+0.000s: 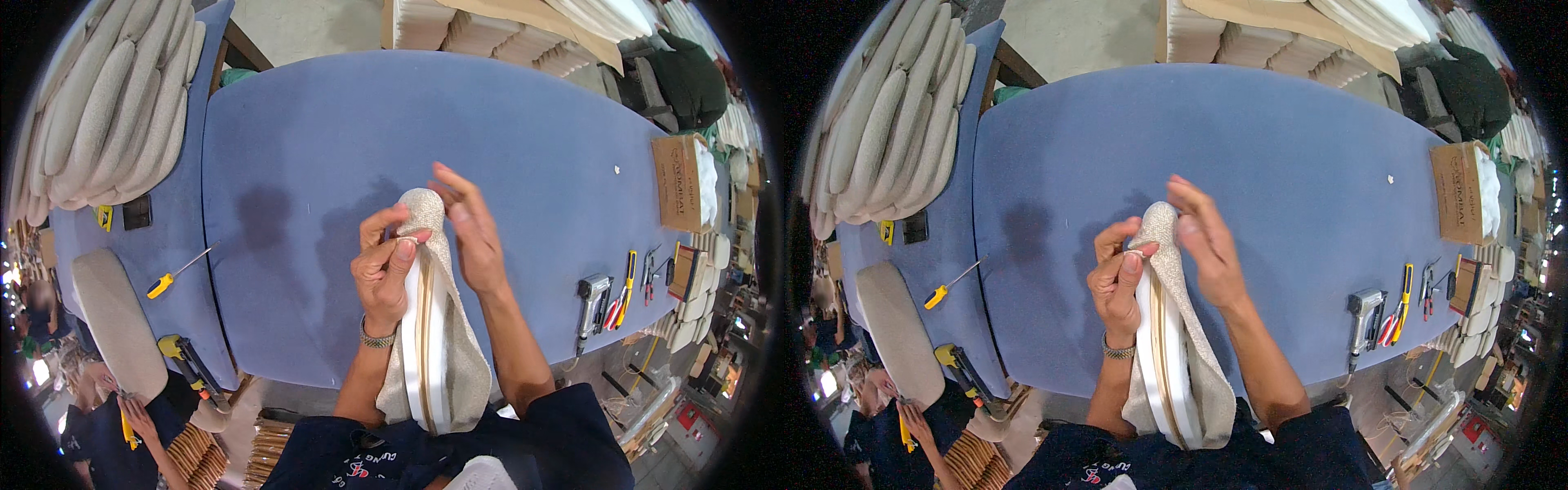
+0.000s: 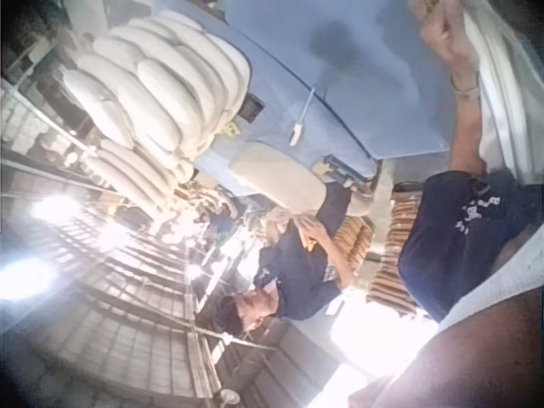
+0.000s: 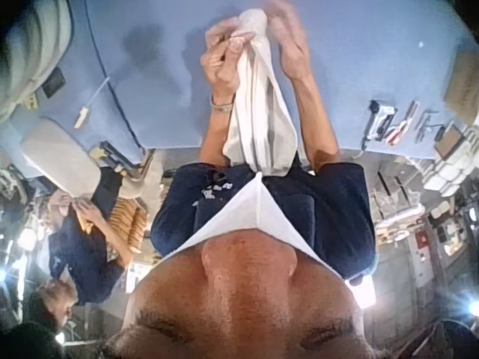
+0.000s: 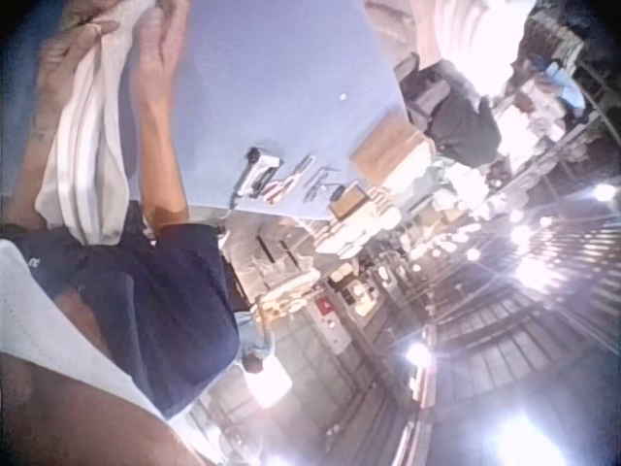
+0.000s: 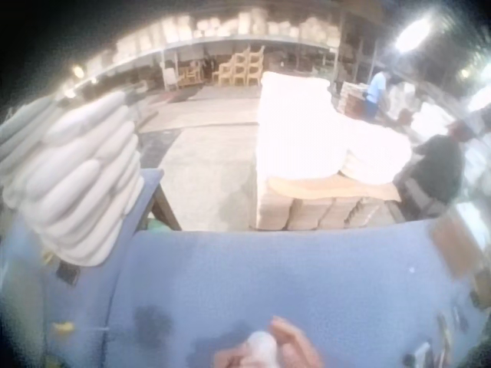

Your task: The person wraps fabric around cushion foam pieces and secures the edges using a staple gun. They repeatedly pick up foam, fold the fabric over, and staple the seams while working at a table in a workshop.

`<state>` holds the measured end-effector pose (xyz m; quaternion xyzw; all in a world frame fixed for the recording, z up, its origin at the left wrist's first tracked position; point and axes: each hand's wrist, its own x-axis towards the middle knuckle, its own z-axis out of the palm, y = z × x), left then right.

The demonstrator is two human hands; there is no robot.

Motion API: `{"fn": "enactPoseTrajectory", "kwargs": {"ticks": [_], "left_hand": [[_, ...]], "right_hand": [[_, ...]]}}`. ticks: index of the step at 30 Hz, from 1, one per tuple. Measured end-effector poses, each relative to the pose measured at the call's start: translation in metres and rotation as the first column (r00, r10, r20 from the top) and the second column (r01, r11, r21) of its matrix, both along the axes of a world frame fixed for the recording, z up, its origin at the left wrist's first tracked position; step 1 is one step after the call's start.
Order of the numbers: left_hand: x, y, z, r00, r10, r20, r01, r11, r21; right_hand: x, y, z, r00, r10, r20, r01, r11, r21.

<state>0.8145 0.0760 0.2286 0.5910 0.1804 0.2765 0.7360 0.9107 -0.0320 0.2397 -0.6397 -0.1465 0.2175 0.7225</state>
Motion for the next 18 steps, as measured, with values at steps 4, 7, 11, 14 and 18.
{"fn": "enactPoseTrajectory", "kwargs": {"ticks": [4, 7, 11, 14, 18], "left_hand": [[-0.005, 0.006, -0.003, 1.000, 0.019, 0.006, -0.019, 1.000, -0.016], [-0.005, 0.009, -0.004, 0.997, 0.017, 0.077, -0.014, 0.999, -0.035], [0.018, 0.055, -0.003, 0.966, -0.005, 0.257, 0.102, 0.925, -0.365], [0.062, 0.090, 0.014, 0.953, -0.301, 0.025, 0.289, 0.934, 0.208], [0.084, 0.064, 0.015, 0.826, -0.533, -0.182, 0.559, 0.817, 0.143]], "right_hand": [[-0.008, 0.016, 0.004, 0.988, 0.137, -0.073, -0.139, 0.990, -0.033], [-0.013, 0.022, 0.007, 0.994, 0.094, -0.052, -0.096, 0.995, -0.040], [-0.013, 0.019, 0.000, 0.995, 0.100, 0.024, -0.097, 0.988, -0.120], [-0.015, 0.021, 0.000, 0.995, 0.098, 0.015, -0.096, 0.989, -0.112], [-0.016, 0.019, 0.000, 0.996, 0.070, -0.048, -0.075, 0.993, -0.093]]}}
